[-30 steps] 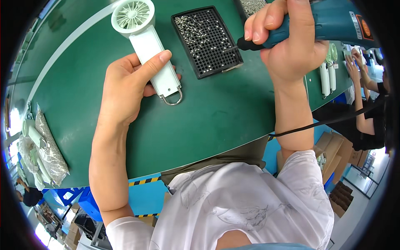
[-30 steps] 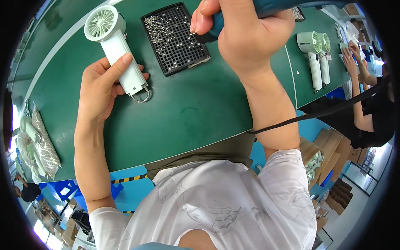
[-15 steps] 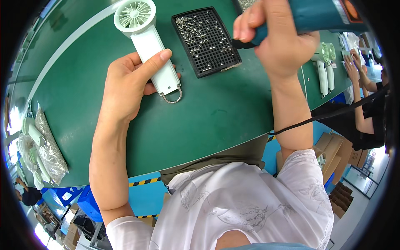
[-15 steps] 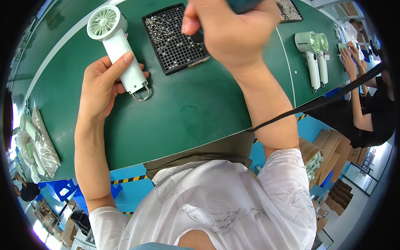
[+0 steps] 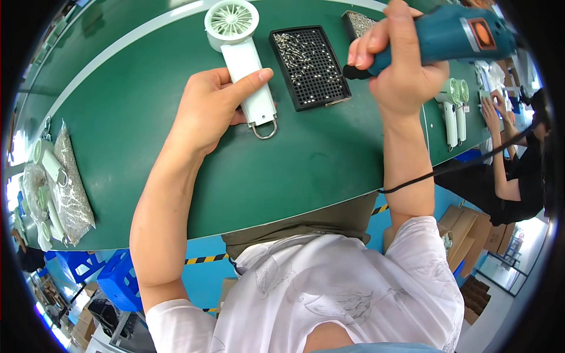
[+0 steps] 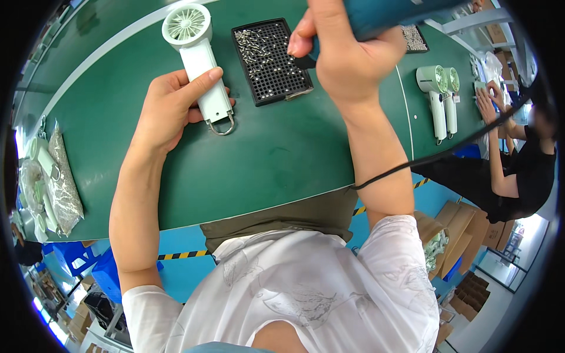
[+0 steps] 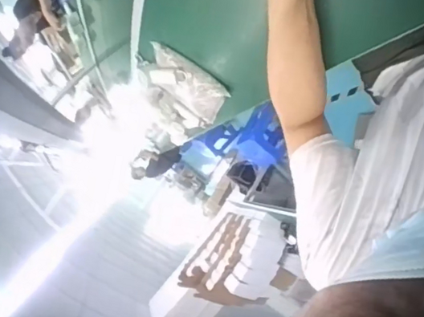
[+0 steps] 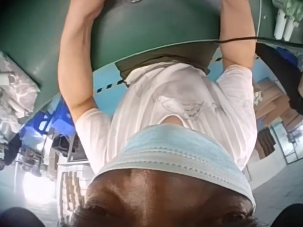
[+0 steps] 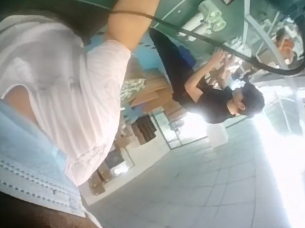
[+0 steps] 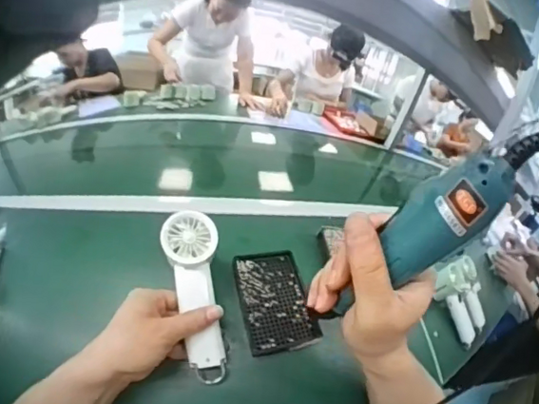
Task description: Assembling portable hand fans using an electric screwdriver on a production line.
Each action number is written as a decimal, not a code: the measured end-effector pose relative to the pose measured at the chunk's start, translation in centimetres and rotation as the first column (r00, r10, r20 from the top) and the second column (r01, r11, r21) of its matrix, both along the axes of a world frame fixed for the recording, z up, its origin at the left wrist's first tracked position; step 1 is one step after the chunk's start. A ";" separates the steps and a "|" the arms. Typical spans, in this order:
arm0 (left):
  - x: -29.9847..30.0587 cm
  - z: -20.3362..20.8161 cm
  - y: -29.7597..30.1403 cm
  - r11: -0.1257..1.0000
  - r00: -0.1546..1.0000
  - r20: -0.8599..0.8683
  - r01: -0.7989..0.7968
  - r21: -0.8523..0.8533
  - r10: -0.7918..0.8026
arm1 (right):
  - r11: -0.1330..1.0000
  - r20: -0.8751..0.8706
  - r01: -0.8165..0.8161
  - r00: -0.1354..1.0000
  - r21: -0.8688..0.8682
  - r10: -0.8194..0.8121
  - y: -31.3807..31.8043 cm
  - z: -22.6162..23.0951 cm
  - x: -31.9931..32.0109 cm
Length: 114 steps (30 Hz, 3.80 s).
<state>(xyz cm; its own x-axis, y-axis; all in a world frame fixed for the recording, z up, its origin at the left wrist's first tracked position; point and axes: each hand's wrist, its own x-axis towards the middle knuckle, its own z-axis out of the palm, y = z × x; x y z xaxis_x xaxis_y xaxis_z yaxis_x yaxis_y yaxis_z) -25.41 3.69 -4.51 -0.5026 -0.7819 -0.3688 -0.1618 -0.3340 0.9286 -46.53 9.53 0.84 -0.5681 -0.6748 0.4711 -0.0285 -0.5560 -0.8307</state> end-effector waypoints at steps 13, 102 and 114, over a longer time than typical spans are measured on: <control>-0.3 0.5 0.2 1.000 1.000 0.003 -0.028 -0.001 0.028 | 0.762 -0.238 -0.643 0.753 -0.070 0.614 2.1 1.6 1.4; -0.4 0.6 3.2 0.589 0.994 -0.095 -0.049 -0.807 -0.046 | 0.792 -0.011 -0.519 0.839 -0.321 0.544 3.7 2.3 2.4; -0.5 0.0 3.0 0.494 0.990 -0.094 -0.029 -0.869 -0.107 | 0.858 -0.218 -0.491 0.863 -0.150 0.456 3.5 2.9 1.9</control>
